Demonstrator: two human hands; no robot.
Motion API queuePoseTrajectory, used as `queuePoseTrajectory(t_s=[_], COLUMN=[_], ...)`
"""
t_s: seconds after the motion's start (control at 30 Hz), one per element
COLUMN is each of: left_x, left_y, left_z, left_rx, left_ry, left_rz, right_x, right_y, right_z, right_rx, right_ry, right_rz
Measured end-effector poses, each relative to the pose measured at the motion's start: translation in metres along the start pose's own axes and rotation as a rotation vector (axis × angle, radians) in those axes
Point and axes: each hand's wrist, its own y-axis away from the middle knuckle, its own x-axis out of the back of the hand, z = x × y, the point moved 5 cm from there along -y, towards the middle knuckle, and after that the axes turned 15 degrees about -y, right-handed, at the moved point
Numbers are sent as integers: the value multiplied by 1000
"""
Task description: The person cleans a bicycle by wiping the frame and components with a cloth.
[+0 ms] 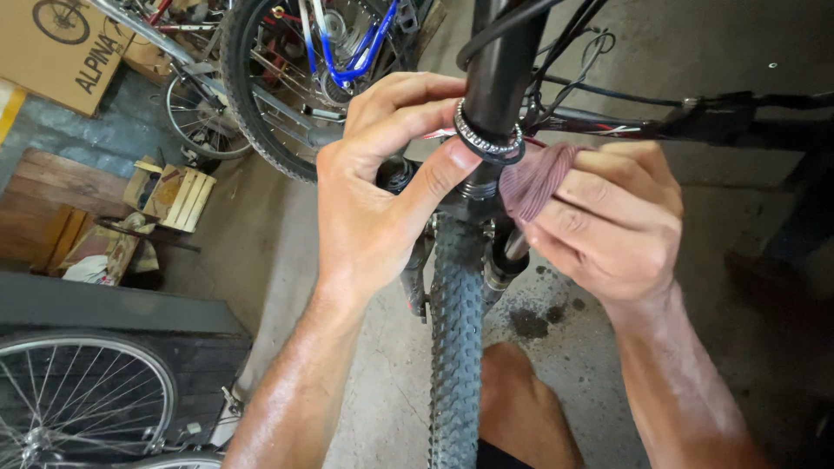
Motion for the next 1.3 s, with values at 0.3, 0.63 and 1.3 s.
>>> queuePoseTrajectory(t_s=[0.3, 0.63, 1.3], left_x=[1, 5, 4], left_y=[0, 0, 0], left_z=[-4, -3, -4], left_rx=[21, 53, 68], left_ry=[46, 29, -5], left_rz=[-32, -56, -48], right_x=[-17, -4, -4], right_y=[-3, 7, 13], right_z=[-13, -5, 5], right_rx=[150, 38, -264], right_ry=[70, 178, 142], right_rz=[-14, -14, -33])
